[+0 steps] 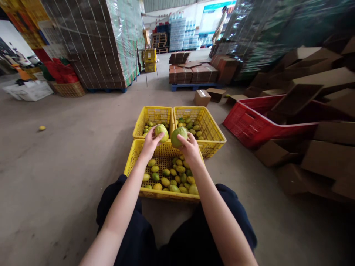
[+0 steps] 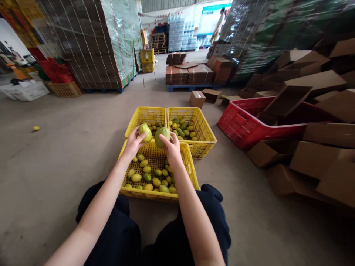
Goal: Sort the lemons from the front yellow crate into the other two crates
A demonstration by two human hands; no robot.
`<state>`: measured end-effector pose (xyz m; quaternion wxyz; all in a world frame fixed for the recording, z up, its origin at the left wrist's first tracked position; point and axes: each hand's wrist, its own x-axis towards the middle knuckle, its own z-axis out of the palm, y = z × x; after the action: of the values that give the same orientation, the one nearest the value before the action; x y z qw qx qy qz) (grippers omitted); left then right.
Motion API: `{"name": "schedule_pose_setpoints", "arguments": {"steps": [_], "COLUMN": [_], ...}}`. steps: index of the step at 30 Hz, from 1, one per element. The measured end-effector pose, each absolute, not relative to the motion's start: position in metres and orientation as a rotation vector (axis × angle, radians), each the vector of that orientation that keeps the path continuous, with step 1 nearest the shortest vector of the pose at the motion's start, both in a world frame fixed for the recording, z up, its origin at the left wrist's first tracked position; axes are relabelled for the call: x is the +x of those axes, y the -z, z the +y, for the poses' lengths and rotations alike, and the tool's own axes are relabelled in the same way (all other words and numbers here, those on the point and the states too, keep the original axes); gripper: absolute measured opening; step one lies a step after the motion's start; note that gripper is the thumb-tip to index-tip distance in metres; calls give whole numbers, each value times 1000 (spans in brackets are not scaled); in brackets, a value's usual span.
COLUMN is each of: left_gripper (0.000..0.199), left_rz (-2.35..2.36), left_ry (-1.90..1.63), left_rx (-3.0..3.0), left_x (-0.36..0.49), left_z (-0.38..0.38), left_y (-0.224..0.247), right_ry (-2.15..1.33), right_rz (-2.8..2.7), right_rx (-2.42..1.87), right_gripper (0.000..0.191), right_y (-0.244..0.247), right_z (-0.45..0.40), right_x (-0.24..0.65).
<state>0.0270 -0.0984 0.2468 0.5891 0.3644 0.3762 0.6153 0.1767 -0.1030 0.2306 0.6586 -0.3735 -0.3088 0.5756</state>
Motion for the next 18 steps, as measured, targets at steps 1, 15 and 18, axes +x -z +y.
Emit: {"name": "schedule_pose_setpoints", "arguments": {"steps": [1, 15, 18], "left_gripper": [25, 27, 27], "left_rz": [830, 1069, 1218], "left_ry": [-1392, -610, -325], "left_rx": [760, 661, 769], "left_x": [27, 40, 40], "left_z": [-98, -110, -138], "left_y": [-247, -160, -115], "right_ry": [-1411, -1708, -1689], "right_rz": [-642, -260, -233], "right_rx": [-835, -712, -736], "right_gripper": [22, 25, 18], "right_y": [-233, -233, -230], "right_z": [-103, -100, -99], "right_x": [176, 204, 218]}}
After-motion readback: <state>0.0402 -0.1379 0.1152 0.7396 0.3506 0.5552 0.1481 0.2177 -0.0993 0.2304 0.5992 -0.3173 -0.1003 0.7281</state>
